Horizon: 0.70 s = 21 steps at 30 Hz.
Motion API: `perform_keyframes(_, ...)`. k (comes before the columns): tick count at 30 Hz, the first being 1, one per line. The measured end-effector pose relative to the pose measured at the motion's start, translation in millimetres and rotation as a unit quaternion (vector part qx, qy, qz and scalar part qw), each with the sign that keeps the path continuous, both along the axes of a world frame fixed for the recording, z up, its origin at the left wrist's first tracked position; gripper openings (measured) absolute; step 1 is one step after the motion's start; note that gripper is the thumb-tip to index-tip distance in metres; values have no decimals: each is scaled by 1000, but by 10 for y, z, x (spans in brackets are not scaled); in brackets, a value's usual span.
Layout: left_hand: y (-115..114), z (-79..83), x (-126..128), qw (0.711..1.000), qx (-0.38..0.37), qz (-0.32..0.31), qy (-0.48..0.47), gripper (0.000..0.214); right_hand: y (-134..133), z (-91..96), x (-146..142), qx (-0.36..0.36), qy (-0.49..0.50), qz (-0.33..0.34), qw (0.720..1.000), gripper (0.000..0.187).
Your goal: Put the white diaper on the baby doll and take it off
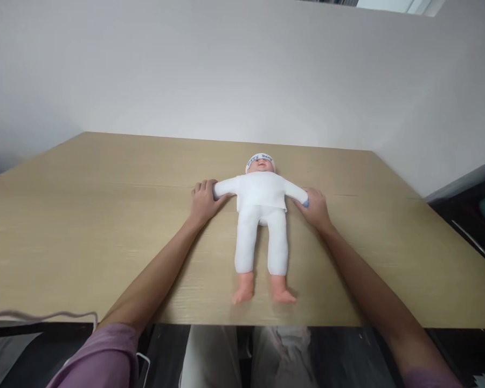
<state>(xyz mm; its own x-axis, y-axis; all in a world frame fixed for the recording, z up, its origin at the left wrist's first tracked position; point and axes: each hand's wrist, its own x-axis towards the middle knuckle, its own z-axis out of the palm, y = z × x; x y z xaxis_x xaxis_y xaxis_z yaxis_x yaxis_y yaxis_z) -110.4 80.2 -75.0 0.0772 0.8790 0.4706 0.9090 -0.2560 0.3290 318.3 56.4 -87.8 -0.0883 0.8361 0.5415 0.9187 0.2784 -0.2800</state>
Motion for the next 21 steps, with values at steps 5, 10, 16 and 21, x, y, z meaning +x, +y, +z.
perform_keyframes(5,390,-88,45,999,37,7,7,65,366,-17,-13,-6,-15,-12,1000,61)
perform_keyframes(10,699,-101,61,999,45,15,4,67,701,-42,-6,-11,-28,-25,999,61)
perform_keyframes(16,876,-107,50,999,20,29,1,71,889,-111,45,-5,-28,-27,999,63)
perform_keyframes(21,868,-134,28,999,8,47,-12,72,869,-108,39,-2,-18,-24,1000,61)
